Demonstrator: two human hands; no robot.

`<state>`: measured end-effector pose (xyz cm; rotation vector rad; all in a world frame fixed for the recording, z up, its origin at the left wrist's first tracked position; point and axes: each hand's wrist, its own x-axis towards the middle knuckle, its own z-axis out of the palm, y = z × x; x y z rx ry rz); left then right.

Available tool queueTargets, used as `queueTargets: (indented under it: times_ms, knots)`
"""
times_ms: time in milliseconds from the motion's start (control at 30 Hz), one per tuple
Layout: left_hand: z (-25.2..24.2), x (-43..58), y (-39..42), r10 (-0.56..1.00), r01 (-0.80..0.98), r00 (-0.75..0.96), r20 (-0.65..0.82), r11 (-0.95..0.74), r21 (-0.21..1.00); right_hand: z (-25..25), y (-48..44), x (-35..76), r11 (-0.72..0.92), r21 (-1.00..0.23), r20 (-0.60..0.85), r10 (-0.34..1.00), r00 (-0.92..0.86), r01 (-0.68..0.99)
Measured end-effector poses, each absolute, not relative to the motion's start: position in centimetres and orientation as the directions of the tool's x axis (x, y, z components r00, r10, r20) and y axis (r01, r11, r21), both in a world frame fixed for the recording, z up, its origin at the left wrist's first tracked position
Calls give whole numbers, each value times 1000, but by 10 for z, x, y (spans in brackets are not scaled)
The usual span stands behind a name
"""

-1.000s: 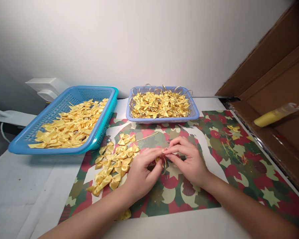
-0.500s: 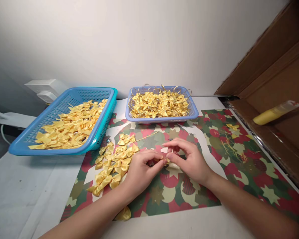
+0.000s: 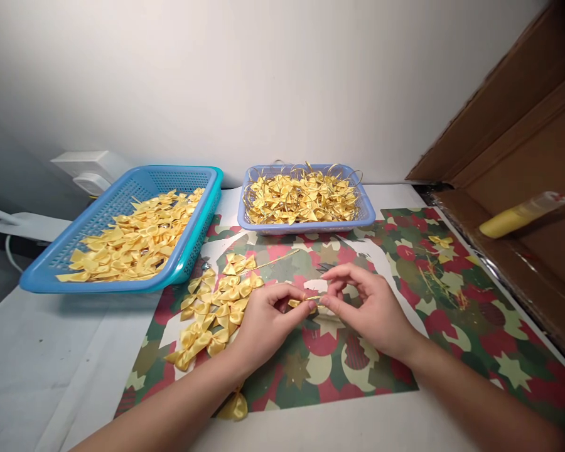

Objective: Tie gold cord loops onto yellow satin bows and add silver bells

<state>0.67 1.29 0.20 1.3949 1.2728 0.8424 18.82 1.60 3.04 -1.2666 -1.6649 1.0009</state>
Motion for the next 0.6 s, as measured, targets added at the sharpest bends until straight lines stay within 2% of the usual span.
queueTargets:
  times_ms: [133,333,467,600]
  knots:
    - [2,6,17,951,101,207,-229,212,972,30,17,185,212,-920,117,951,-286,330]
    - [5,-3,27,853,-163,410,-322,416,895,26,21,187,225,-929,111,927,-358,293]
    - [8,-6,30,828,-178,465,-314,434,883,26,24,191,230,-922,110,927,-358,311]
    - [7,-5,29,846,-183,408,-342,443,878,29,28,196,242,-908,99,917,-386,342]
